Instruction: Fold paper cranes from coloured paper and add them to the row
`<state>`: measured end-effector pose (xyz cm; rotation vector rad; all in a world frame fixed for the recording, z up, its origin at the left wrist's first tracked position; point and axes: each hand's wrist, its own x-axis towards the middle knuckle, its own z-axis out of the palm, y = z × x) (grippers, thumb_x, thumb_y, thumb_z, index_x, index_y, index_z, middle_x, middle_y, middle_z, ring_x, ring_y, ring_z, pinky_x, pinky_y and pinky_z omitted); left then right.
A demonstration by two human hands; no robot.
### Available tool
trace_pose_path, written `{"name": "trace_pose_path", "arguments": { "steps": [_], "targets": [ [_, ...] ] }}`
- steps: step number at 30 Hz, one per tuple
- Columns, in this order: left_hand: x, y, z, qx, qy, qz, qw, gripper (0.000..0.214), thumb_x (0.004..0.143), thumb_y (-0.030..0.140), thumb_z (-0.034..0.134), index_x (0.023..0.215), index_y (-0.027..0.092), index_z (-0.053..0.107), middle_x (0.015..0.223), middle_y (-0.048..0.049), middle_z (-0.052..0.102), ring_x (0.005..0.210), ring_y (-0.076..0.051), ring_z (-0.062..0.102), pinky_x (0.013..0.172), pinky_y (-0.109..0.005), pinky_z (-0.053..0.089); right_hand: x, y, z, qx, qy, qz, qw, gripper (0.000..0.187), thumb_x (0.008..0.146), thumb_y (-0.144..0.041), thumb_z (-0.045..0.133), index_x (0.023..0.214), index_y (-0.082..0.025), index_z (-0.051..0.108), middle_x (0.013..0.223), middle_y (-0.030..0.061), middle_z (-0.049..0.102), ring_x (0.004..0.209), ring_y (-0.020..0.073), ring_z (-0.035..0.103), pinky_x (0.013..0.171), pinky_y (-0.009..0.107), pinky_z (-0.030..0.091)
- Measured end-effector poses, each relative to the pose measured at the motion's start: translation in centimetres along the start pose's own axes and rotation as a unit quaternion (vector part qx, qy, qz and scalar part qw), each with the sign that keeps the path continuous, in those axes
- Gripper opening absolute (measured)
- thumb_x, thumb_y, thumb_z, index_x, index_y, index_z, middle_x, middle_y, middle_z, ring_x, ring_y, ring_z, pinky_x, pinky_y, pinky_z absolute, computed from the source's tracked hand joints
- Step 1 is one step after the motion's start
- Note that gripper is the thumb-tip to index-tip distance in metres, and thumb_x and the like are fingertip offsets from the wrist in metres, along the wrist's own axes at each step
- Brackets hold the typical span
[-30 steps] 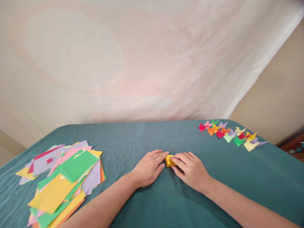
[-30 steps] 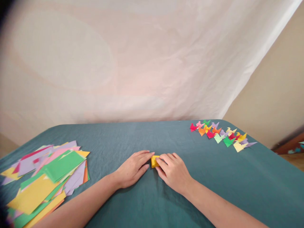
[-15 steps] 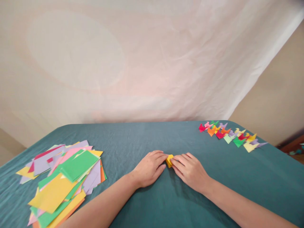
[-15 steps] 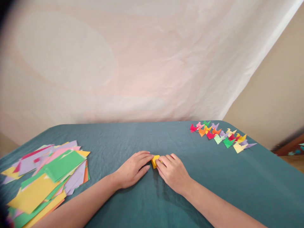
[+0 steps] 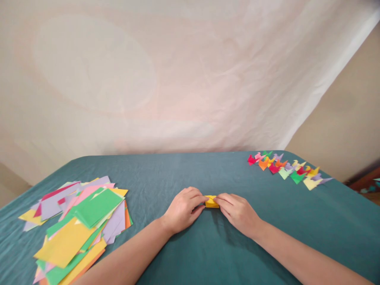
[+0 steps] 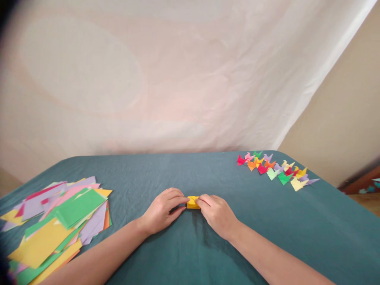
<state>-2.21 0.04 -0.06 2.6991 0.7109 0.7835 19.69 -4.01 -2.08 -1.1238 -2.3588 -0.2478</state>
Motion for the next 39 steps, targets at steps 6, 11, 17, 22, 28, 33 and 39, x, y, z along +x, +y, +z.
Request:
{"name": "trace_pose_path", "arguments": {
  "steps": [6,11,17,22,28,33,39],
  "targets": [
    [0.0,-0.2,0.1,-0.005,-0.006,-0.018,1.000,0.022,0.085,0.018,0.048,0.103,0.020,0.060,0.101,-0.0068,0.059,0.097,-0.019,0.052,0.087,-0.034,0.043,0.2,0.0,-0.2,0.040,-0.005,-0.017,0.999,0.029,0.092,-0.015,0.035,0.099,-0.017,0.062,0.099,0.0073,0.064,0.084,0.0165,0.061,0.076,0.031,0.052],
    [0.1,-0.2,0.1,-0.023,-0.022,0.015,0.999,0.022,0.085,0.015,0.046,0.101,0.018,0.061,0.104,-0.0054,0.061,0.105,-0.018,0.051,0.093,-0.033,0.041,0.2,0.2,0.0,0.051,-0.019,-0.020,0.998,0.027,0.093,-0.018,0.037,0.102,-0.018,0.062,0.103,0.0064,0.064,0.088,0.0166,0.060,0.079,0.032,0.051],
    [0.3,0.0,-0.1,-0.017,-0.046,0.030,0.998,0.023,0.088,0.016,0.043,0.102,0.019,0.062,0.102,-0.0046,0.064,0.102,-0.017,0.054,0.092,-0.033,0.041,0.4,0.2,-0.1,0.057,-0.033,-0.030,0.997,0.021,0.090,-0.017,0.044,0.097,-0.018,0.063,0.098,0.0054,0.065,0.091,0.0169,0.058,0.080,0.032,0.050],
    [0.3,0.0,0.0,-0.003,-0.054,0.014,0.998,0.022,0.088,0.018,0.044,0.101,0.019,0.063,0.100,-0.0046,0.065,0.095,-0.017,0.056,0.087,-0.033,0.042,0.3,0.0,-0.2,0.054,-0.027,-0.030,0.998,0.021,0.086,-0.011,0.045,0.093,-0.017,0.064,0.092,0.0060,0.065,0.087,0.0168,0.056,0.075,0.031,0.049],
    [0.2,0.1,-0.1,0.010,-0.063,0.016,0.998,0.022,0.089,0.021,0.045,0.101,0.020,0.063,0.099,-0.0043,0.064,0.093,-0.018,0.056,0.083,-0.032,0.042,0.3,-0.8,-0.5,0.094,-0.024,0.038,0.995,0.024,0.075,-0.006,0.048,0.087,-0.017,0.065,0.093,0.0055,0.063,0.086,0.0178,0.055,0.078,0.034,0.046],
    [0.2,0.3,0.0,0.029,-0.054,0.026,0.998,0.023,0.091,0.022,0.042,0.097,0.019,0.064,0.094,-0.0051,0.065,0.090,-0.018,0.056,0.078,-0.031,0.042,0.5,-0.8,-0.4,0.111,-0.011,0.041,0.993,0.019,0.080,-0.010,0.049,0.086,-0.018,0.065,0.089,0.0050,0.063,0.083,0.0169,0.055,0.076,0.033,0.046],
    [0.4,0.5,0.2,0.036,-0.050,0.008,0.998,0.022,0.089,0.020,0.042,0.091,0.019,0.064,0.090,-0.0043,0.065,0.088,-0.017,0.057,0.077,-0.030,0.042,0.6,-0.7,-0.5,0.118,-0.008,0.028,0.993,0.019,0.081,-0.010,0.049,0.087,-0.018,0.065,0.087,0.0046,0.063,0.083,0.0162,0.056,0.075,0.032,0.047]
  ]
}}
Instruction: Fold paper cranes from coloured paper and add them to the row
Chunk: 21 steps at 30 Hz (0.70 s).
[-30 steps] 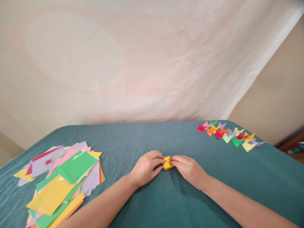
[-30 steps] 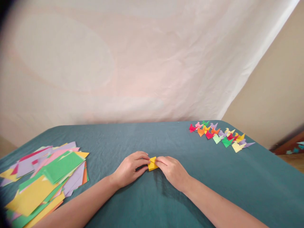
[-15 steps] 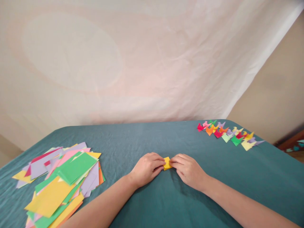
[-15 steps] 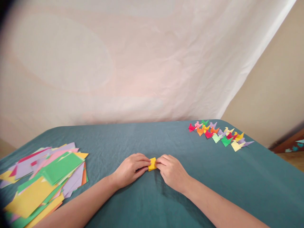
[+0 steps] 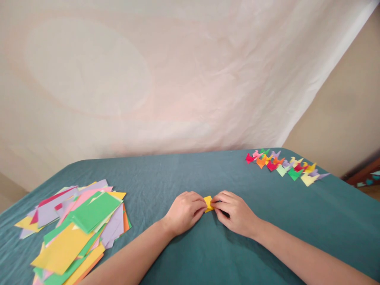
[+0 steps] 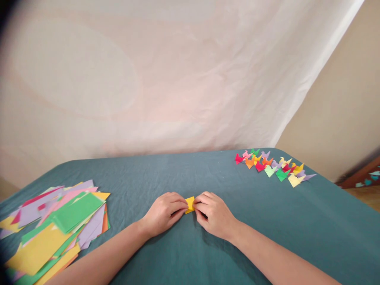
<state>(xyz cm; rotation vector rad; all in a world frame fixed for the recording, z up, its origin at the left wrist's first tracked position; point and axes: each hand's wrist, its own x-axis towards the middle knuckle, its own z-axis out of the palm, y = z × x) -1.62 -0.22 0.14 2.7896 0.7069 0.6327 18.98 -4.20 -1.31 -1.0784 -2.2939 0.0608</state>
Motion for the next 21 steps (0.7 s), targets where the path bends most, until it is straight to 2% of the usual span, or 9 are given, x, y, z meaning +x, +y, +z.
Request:
{"name": "trace_pose_path", "arguments": {
  "steps": [14,21],
  "targets": [
    [0.00,0.08,-0.31,-0.031,0.015,-0.045,0.998,0.023,0.090,0.023,0.042,0.088,0.018,0.064,0.089,-0.0054,0.063,0.086,-0.018,0.056,0.081,-0.031,0.044,0.05,-0.86,-0.31,0.023,-0.007,0.003,1.000,0.020,0.081,-0.009,0.048,0.085,-0.018,0.065,0.087,0.0047,0.063,0.082,0.0155,0.056,0.075,0.031,0.047],
    [0.24,0.01,-0.17,-0.079,0.030,-0.085,0.993,0.021,0.088,0.023,0.045,0.083,0.018,0.065,0.087,-0.0046,0.063,0.083,-0.017,0.056,0.079,-0.030,0.045,0.05,0.05,-0.67,0.038,-0.032,-0.027,0.998,0.027,0.075,-0.003,0.048,0.089,-0.019,0.066,0.092,0.0049,0.064,0.086,0.0159,0.057,0.078,0.033,0.047]
  ]
}}
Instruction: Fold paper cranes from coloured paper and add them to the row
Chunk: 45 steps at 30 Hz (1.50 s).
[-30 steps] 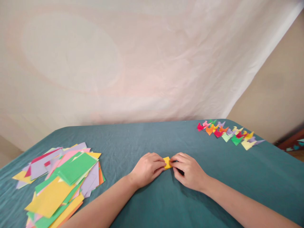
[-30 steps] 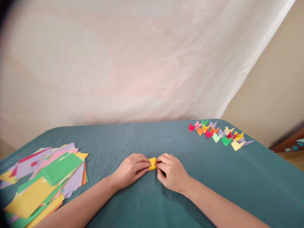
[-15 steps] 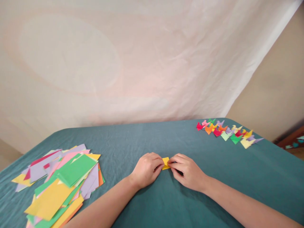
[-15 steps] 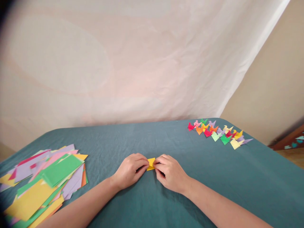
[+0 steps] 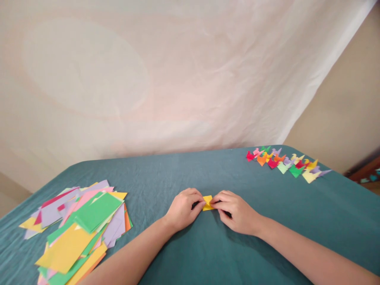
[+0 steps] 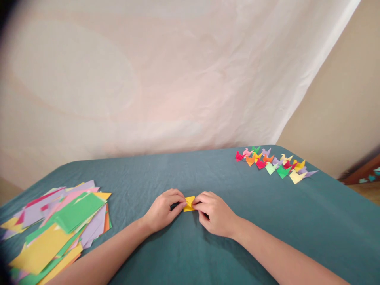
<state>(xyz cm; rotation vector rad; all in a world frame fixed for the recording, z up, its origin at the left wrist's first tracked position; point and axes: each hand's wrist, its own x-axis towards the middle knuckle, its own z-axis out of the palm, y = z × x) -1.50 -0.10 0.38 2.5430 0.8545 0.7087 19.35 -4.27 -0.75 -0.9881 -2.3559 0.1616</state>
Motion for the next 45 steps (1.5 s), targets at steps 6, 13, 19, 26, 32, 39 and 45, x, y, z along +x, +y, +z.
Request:
{"name": "trace_pose_path", "arguments": {
  "steps": [6,13,19,26,32,39,45],
  "targets": [
    [0.2,-0.1,0.2,-0.021,0.004,-0.022,1.000,0.017,0.086,0.021,0.049,0.080,0.018,0.065,0.084,-0.0037,0.062,0.081,-0.016,0.056,0.079,-0.029,0.044,0.1,0.9,-0.7,0.072,-0.019,-0.018,0.997,0.038,0.072,0.000,0.043,0.095,-0.020,0.065,0.093,0.0046,0.066,0.085,0.0160,0.058,0.079,0.034,0.048],
    [0.2,-0.2,0.4,-0.024,0.007,-0.035,0.999,0.016,0.085,0.021,0.049,0.078,0.018,0.063,0.083,-0.0036,0.061,0.081,-0.016,0.056,0.078,-0.029,0.044,0.0,1.4,-0.4,0.091,-0.007,0.007,0.996,0.048,0.074,0.000,0.040,0.116,-0.020,0.055,0.097,0.0058,0.066,0.086,0.0161,0.058,0.078,0.034,0.048],
    [0.3,0.1,0.5,-0.015,0.017,-0.041,0.999,0.016,0.085,0.020,0.048,0.076,0.017,0.061,0.081,-0.0040,0.061,0.079,-0.016,0.056,0.077,-0.029,0.044,-0.1,1.5,-0.6,0.062,-0.021,-0.011,0.998,0.052,0.075,0.001,0.039,0.120,-0.019,0.052,0.094,0.0053,0.067,0.085,0.0160,0.057,0.078,0.034,0.048],
    [0.4,0.1,0.6,-0.013,0.019,-0.050,0.999,0.015,0.084,0.019,0.048,0.075,0.016,0.060,0.079,-0.0038,0.060,0.079,-0.016,0.055,0.076,-0.028,0.043,-0.1,1.5,-1.2,0.022,-0.084,-0.054,0.995,0.045,0.077,-0.001,0.039,0.114,-0.019,0.057,0.103,0.0058,0.064,0.092,0.0178,0.053,0.081,0.037,0.044],
    [0.4,0.3,0.8,-0.006,0.017,-0.051,0.999,0.014,0.084,0.018,0.048,0.075,0.017,0.059,0.080,-0.0032,0.059,0.079,-0.016,0.054,0.077,-0.028,0.043,-0.1,1.2,-1.2,-0.011,-0.106,-0.062,0.992,0.038,0.084,-0.007,0.038,0.116,-0.017,0.056,0.104,0.0085,0.063,0.094,0.0193,0.051,0.081,0.038,0.043],
    [0.0,0.5,0.3,0.032,0.022,-0.049,0.998,0.013,0.086,0.019,0.046,0.091,0.017,0.057,0.092,-0.0053,0.059,0.085,-0.016,0.055,0.078,-0.029,0.044,-0.4,1.4,-0.9,-0.037,-0.101,-0.073,0.992,0.034,0.089,-0.012,0.039,0.119,-0.017,0.054,0.105,0.0097,0.062,0.096,0.0199,0.050,0.080,0.037,0.043],
    [-1.4,4.4,0.4,0.229,-0.061,-0.025,0.971,0.033,0.089,0.024,0.039,0.120,0.015,0.049,0.122,-0.0104,0.053,0.115,-0.025,0.045,0.095,-0.043,0.035,-0.3,1.2,-0.8,-0.034,-0.101,-0.076,0.991,0.035,0.090,-0.014,0.038,0.122,-0.020,0.051,0.104,0.0088,0.062,0.096,0.0194,0.050,0.080,0.037,0.043]
  ]
}}
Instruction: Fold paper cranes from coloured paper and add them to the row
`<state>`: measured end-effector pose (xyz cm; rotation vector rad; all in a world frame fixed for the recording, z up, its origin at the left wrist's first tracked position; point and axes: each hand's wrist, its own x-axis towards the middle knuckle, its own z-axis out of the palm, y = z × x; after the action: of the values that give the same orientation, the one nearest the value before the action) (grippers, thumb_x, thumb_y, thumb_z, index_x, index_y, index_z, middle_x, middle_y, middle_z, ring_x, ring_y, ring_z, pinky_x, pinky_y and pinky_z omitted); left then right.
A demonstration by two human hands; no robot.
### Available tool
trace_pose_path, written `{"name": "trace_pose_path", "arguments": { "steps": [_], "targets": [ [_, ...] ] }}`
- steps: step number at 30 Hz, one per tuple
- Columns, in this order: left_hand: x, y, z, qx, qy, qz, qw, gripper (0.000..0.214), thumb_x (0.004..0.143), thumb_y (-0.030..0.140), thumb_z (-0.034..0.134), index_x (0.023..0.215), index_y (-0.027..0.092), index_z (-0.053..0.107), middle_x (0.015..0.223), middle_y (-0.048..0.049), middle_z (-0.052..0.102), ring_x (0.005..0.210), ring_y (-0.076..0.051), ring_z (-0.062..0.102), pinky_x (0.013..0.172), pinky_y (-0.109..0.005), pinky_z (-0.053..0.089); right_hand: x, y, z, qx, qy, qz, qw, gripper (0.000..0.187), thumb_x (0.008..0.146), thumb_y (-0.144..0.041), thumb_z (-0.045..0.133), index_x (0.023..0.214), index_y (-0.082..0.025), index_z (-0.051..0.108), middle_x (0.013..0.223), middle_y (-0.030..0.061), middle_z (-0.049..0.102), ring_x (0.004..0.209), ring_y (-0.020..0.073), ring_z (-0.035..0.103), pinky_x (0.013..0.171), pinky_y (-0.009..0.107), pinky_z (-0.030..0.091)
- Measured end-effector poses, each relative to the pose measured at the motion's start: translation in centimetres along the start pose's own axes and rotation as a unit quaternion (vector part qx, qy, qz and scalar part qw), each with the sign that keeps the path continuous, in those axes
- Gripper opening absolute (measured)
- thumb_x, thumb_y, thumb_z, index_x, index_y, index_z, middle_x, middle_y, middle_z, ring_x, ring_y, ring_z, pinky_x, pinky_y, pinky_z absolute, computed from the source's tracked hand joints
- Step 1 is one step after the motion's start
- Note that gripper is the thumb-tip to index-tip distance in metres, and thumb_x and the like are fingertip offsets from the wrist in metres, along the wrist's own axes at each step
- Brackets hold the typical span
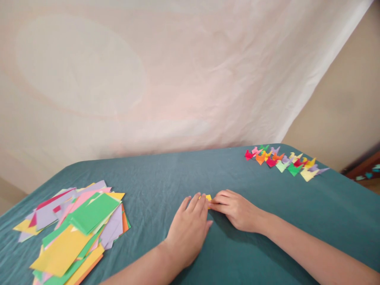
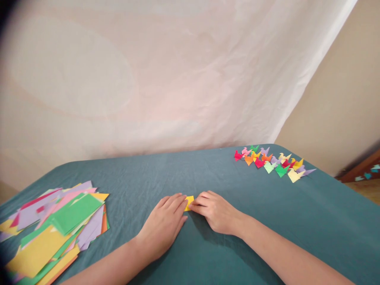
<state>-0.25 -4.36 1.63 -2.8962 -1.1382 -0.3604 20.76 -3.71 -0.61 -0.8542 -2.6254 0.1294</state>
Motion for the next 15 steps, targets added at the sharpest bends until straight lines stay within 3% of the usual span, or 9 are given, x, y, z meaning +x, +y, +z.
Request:
{"name": "trace_pose_path", "arguments": {
  "steps": [2,5,15],
  "targets": [
    [-0.7,1.3,0.2,0.047,-0.008,-0.005,0.999,0.051,0.088,0.039,0.041,0.131,0.011,0.039,0.136,-0.0139,0.039,0.127,-0.029,0.031,0.102,-0.047,0.028,0.0,0.0,0.0,0.000,0.003,-0.002,1.000,0.035,0.090,-0.014,0.038,0.121,-0.019,0.052,0.104,0.0094,0.062,0.096,0.0195,0.050,0.080,0.037,0.043],
    [-1.4,2.1,0.9,0.079,-0.023,-0.023,0.996,0.065,0.087,0.055,0.032,0.134,0.011,0.035,0.141,-0.0132,0.032,0.132,-0.030,0.022,0.105,-0.049,0.023,-0.1,0.0,-0.1,0.000,0.005,-0.004,1.000,0.034,0.090,-0.015,0.038,0.120,-0.017,0.053,0.106,0.0106,0.061,0.097,0.0203,0.049,0.081,0.038,0.043],
    [-1.6,1.5,1.3,0.065,-0.078,-0.045,0.994,0.074,0.086,0.062,0.016,0.138,0.011,0.030,0.142,-0.0128,0.029,0.132,-0.030,0.021,0.104,-0.050,0.023,-0.2,0.2,0.0,0.010,-0.003,0.005,1.000,0.035,0.089,-0.014,0.038,0.121,-0.017,0.053,0.112,0.0096,0.061,0.099,0.0201,0.051,0.083,0.038,0.043]
  ]
}}
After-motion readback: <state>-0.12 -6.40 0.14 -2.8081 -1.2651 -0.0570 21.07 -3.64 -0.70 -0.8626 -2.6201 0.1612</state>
